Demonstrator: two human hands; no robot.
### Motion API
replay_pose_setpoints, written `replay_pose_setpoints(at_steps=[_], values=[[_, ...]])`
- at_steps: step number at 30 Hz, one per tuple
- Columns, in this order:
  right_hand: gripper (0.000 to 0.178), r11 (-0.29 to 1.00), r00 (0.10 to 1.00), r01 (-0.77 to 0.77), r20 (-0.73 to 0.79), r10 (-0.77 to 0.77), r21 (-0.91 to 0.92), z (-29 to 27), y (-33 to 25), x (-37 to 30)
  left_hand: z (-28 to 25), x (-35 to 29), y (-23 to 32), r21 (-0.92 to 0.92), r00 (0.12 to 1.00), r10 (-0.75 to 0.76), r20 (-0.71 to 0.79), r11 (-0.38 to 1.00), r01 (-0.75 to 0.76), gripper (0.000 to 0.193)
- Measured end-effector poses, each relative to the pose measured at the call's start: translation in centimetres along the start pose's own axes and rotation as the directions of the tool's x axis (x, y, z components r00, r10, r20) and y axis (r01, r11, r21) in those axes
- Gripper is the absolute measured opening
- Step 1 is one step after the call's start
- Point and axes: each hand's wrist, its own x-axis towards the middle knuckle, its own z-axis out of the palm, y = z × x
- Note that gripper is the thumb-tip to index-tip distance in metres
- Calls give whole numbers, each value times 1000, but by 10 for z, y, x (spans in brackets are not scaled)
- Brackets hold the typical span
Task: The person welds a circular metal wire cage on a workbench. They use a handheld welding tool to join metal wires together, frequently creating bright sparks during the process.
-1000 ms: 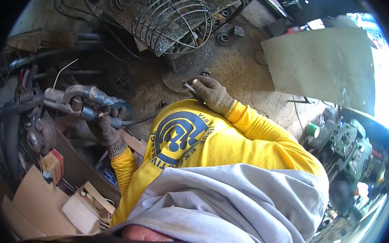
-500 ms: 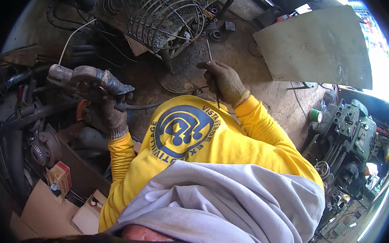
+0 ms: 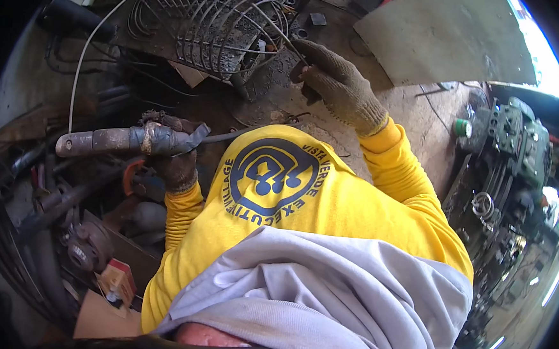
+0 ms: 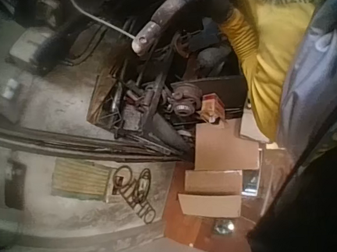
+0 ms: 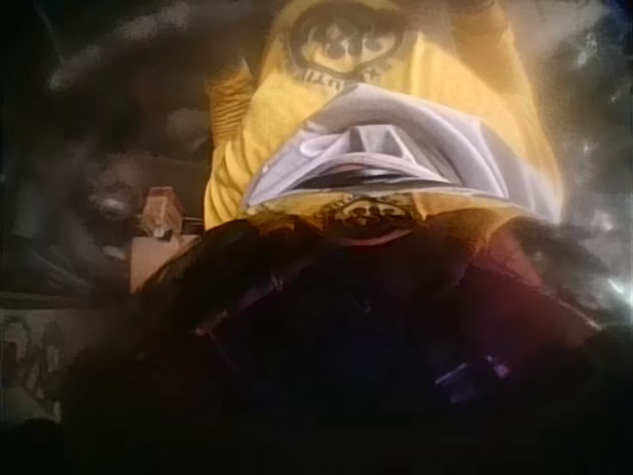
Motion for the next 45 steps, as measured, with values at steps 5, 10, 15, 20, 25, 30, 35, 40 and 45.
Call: replay_pose_setpoints(at_steps=[5,10,15,20,25,30,35,40,45], values=[[31,904,987,-84,-159,18,-419,21,-3,-6,-5,35,27,-895,764,-547,342,59,443,21],[26,443,928,147,-31,-370,-884,28,-27,2,-9,59,22,-675,836,274,475,723,146,25],[25,209,937,108,29,-349,-972,39,-48,4,-66,86,-27,-622,838,68,541,704,344,31],[25,-94,902,197,218,-373,-976,46,-54,21,-6,70,34,-647,768,350,536,754,109,32],[27,-39,876,264,256,-409,-964,41,-40,31,-17,58,-3,-693,815,240,528,676,250,34],[28,41,819,376,311,-482,-926,11,-10,46,-34,47,-30,-654,772,111,626,614,441,46],[31,68,806,404,320,-497,-912,-2,2,53,-13,34,-7,-756,783,117,610,382,532,61],[30,39,824,380,319,-469,-924,-17,-20,53,18,34,-12,-655,880,117,461,713,249,45],[29,75,795,422,328,-511,-904,-19,-17,53,25,40,-13,-677,897,171,407,717,170,70]])
